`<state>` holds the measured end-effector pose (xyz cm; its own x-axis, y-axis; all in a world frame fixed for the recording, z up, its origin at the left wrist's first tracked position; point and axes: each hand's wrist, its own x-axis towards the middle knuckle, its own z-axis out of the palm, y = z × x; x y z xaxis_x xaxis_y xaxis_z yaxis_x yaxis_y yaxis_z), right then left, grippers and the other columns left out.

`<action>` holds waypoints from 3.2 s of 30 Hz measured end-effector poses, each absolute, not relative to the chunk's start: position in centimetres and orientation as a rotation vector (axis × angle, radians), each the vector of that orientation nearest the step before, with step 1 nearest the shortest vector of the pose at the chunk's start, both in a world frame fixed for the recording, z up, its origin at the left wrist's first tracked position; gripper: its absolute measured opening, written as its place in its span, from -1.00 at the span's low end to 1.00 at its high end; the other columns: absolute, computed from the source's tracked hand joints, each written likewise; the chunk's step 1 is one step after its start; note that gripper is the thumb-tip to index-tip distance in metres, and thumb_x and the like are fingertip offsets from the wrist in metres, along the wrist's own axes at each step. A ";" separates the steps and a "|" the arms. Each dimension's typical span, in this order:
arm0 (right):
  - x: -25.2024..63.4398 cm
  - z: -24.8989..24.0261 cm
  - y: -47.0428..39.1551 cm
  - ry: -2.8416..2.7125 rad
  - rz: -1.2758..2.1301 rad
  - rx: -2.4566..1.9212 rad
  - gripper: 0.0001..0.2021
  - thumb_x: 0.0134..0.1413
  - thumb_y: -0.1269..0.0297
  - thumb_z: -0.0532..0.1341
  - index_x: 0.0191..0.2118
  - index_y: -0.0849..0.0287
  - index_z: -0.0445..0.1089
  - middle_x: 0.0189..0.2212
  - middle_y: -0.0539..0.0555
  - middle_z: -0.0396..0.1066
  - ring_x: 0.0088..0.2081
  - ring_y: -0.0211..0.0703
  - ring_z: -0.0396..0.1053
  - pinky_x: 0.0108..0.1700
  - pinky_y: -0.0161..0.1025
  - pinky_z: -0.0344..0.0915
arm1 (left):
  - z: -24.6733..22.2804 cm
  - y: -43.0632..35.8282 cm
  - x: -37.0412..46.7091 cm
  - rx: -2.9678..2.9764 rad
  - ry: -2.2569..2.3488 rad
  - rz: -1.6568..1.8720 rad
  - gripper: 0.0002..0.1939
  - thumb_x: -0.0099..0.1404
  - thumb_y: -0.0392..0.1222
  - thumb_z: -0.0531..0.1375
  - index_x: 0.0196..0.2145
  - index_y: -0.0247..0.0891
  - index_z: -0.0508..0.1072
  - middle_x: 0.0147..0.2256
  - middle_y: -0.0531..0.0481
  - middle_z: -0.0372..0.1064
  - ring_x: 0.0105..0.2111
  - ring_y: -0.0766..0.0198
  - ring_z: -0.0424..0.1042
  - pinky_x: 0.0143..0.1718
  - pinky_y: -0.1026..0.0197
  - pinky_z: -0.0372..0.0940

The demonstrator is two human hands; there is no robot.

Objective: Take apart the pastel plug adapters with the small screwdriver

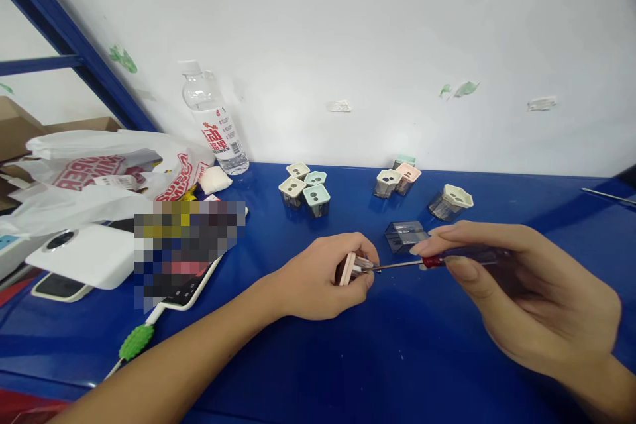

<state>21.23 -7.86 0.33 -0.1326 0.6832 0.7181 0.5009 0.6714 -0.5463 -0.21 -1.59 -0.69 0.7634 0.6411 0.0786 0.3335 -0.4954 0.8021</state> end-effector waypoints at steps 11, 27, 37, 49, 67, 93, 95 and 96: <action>21.3 0.3 -7.8 -1.840 0.192 -0.935 -0.70 0.10 0.52 0.23 -0.06 0.10 0.39 -0.27 -0.03 0.50 -0.30 -0.31 0.51 -0.20 -0.45 0.48 | -0.7 -1.5 -0.6 2.076 0.692 0.409 -0.84 0.22 -0.31 0.06 -0.21 -0.23 0.30 -0.40 0.10 0.30 -0.47 0.37 0.21 -0.43 0.31 0.16; 21.8 0.9 -8.0 -1.808 0.101 -0.997 -0.66 0.06 0.47 0.26 -0.04 0.02 0.40 -0.34 -0.06 0.53 -0.39 -0.26 0.50 -0.31 -0.37 0.48 | -0.9 -1.3 -0.6 2.108 0.794 0.467 -0.81 0.23 -0.36 -0.03 -0.25 -0.22 0.31 -0.40 0.10 0.30 -0.45 0.36 0.22 -0.38 0.28 0.15; 22.0 0.4 -6.9 -1.884 0.058 -1.204 -0.84 0.14 0.30 0.24 -0.14 0.07 0.43 -0.39 -0.05 0.53 -0.42 -0.26 0.50 -0.46 -0.41 0.40 | -0.6 -1.3 -0.4 2.125 0.820 0.432 -0.84 0.26 -0.29 -0.03 -0.26 -0.24 0.33 -0.39 0.06 0.34 -0.42 0.32 0.28 -0.35 0.26 0.18; 21.7 0.4 -6.5 -1.936 0.099 -1.220 -0.83 0.14 0.30 0.23 -0.12 0.10 0.43 -0.34 0.00 0.54 -0.48 -0.29 0.46 -0.72 -0.48 0.22 | -0.6 -1.1 -0.5 2.132 0.821 0.404 -0.82 0.27 -0.28 -0.04 -0.25 -0.24 0.33 -0.38 0.07 0.33 -0.40 0.32 0.28 -0.34 0.26 0.17; 21.6 0.8 -7.6 -1.736 0.186 -0.918 -0.58 0.07 0.62 0.21 0.01 0.07 0.40 -0.29 0.00 0.53 -0.32 -0.25 0.51 -0.26 -0.37 0.49 | -0.8 -0.6 -0.6 1.572 0.779 0.315 -0.75 0.24 -0.16 -0.03 -0.21 -0.28 0.36 -0.49 0.07 0.25 -0.58 0.41 0.18 -0.61 0.39 0.06; 21.5 0.2 -7.9 -1.793 0.253 -0.888 -0.53 0.08 0.63 0.17 0.07 0.05 0.37 -0.23 0.02 0.51 -0.26 -0.20 0.51 -0.20 -0.33 0.51 | -0.9 -0.3 0.0 1.238 0.677 0.270 -0.66 0.05 -0.11 0.05 -0.23 -0.34 0.32 -0.57 0.08 0.23 -0.75 0.48 0.07 -0.80 0.43 -0.11; 21.5 0.2 -7.9 -1.790 0.254 -0.886 -0.53 0.07 0.63 0.17 0.06 0.05 0.37 -0.23 0.01 0.51 -0.26 -0.21 0.50 -0.19 -0.35 0.50 | -0.8 -0.3 0.0 1.233 0.675 0.264 -0.66 0.04 -0.11 0.05 -0.23 -0.34 0.31 -0.57 0.08 0.22 -0.76 0.48 0.07 -0.80 0.43 -0.10; 21.5 0.2 -7.9 -1.791 0.254 -0.884 -0.53 0.07 0.63 0.17 0.06 0.06 0.38 -0.23 0.01 0.51 -0.26 -0.21 0.50 -0.19 -0.35 0.50 | -0.8 -0.3 0.0 1.233 0.672 0.265 -0.66 0.04 -0.12 0.05 -0.23 -0.34 0.31 -0.57 0.08 0.22 -0.76 0.48 0.07 -0.80 0.43 -0.10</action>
